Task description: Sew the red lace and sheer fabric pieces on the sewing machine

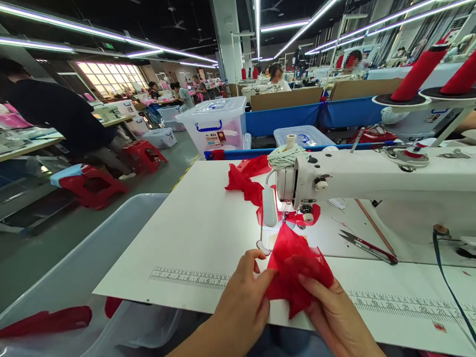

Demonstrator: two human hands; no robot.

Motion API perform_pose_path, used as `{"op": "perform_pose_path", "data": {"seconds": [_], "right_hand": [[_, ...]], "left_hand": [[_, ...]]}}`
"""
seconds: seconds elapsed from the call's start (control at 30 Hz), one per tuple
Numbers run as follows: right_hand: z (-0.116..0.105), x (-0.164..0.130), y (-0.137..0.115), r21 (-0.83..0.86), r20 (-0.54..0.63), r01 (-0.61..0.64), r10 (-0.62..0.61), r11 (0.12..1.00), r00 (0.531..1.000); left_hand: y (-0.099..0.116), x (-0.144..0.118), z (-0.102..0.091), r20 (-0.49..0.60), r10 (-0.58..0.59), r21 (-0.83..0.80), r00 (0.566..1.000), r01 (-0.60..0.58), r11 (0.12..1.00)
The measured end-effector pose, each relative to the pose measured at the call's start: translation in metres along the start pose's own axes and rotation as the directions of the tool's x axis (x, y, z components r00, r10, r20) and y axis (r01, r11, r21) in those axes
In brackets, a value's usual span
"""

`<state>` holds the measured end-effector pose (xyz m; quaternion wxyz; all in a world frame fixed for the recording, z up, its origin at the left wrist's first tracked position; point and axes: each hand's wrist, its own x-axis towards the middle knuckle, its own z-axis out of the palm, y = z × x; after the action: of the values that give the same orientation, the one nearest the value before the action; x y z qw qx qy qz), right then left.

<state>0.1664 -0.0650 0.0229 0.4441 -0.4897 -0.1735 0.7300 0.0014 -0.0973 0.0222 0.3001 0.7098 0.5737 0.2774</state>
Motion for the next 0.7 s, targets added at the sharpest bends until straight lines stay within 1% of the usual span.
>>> {"op": "perform_pose_path", "data": {"seconds": [0.03, 0.07, 0.1, 0.17, 0.23, 0.3, 0.37, 0.4, 0.43, 0.47, 0.5, 0.53, 0.57, 0.6, 0.63, 0.7], "right_hand": [[-0.001, -0.003, 0.002, -0.024, 0.003, 0.021, -0.021, 1.0, 1.0], [-0.002, -0.005, 0.005, -0.04, 0.012, 0.04, -0.039, 0.998, 0.999], [-0.004, -0.008, 0.008, -0.052, 0.026, 0.054, -0.053, 0.997, 0.998], [-0.006, -0.011, 0.016, -0.079, 0.048, 0.078, -0.074, 0.994, 0.996], [-0.009, -0.011, 0.022, -0.131, 0.053, 0.095, -0.089, 0.987, 0.995], [-0.011, -0.008, 0.026, -0.204, 0.055, 0.118, -0.109, 0.972, 0.993], [-0.015, -0.004, 0.024, -0.276, 0.037, 0.154, -0.149, 0.949, 0.988], [-0.016, -0.004, 0.022, -0.304, 0.02, 0.172, -0.174, 0.937, 0.985], [-0.018, -0.004, 0.02, -0.316, -0.001, 0.189, -0.199, 0.93, 0.98], [-0.02, -0.005, 0.018, -0.31, -0.023, 0.199, -0.216, 0.93, 0.976], [-0.02, -0.008, 0.017, -0.291, -0.038, 0.196, -0.216, 0.936, 0.976], [-0.021, -0.011, 0.017, -0.265, -0.034, 0.176, -0.192, 0.948, 0.981], [-0.02, -0.015, 0.018, -0.228, -0.009, 0.144, -0.15, 0.963, 0.989], [-0.018, -0.02, 0.019, -0.181, 0.035, 0.102, -0.097, 0.978, 0.995], [-0.015, -0.023, 0.021, -0.127, 0.091, 0.043, -0.031, 0.991, 0.995], [-0.007, -0.027, 0.025, -0.017, 0.196, -0.122, 0.122, 0.992, 0.973]], "left_hand": [[0.003, 0.002, -0.006, -0.04, -0.034, -0.036, 0.999, 0.033, 0.999], [0.004, 0.005, -0.009, -0.048, -0.08, -0.123, 0.996, 0.074, 0.99], [0.005, 0.008, -0.011, -0.02, -0.128, -0.238, 0.992, 0.12, 0.964], [0.003, 0.015, -0.009, 0.092, -0.183, -0.465, 0.979, 0.205, 0.861], [0.001, 0.021, -0.003, 0.161, -0.2, -0.591, 0.966, 0.257, 0.764], [-0.001, 0.023, 0.003, 0.142, -0.206, -0.644, 0.968, 0.248, 0.723], [-0.002, 0.023, 0.005, 0.063, -0.2, -0.703, 0.978, 0.186, 0.686], [-0.002, 0.022, 0.005, 0.022, -0.204, -0.757, 0.979, 0.149, 0.636], [-0.002, 0.021, 0.005, -0.007, -0.216, -0.822, 0.976, 0.117, 0.557], [-0.001, 0.02, 0.005, -0.012, -0.233, -0.883, 0.972, 0.099, 0.458], [-0.001, 0.018, 0.005, 0.014, -0.246, -0.93, 0.969, 0.103, 0.352], [0.0, 0.016, 0.006, 0.068, -0.245, -0.96, 0.967, 0.13, 0.249], [0.001, 0.015, 0.007, 0.132, -0.23, -0.971, 0.964, 0.173, 0.167], [0.003, 0.014, 0.009, 0.193, -0.214, -0.969, 0.957, 0.221, 0.112], [0.004, 0.013, 0.01, 0.249, -0.199, -0.96, 0.948, 0.268, 0.076], [0.008, 0.012, 0.013, 0.334, -0.188, -0.937, 0.924, 0.347, 0.036]]}}
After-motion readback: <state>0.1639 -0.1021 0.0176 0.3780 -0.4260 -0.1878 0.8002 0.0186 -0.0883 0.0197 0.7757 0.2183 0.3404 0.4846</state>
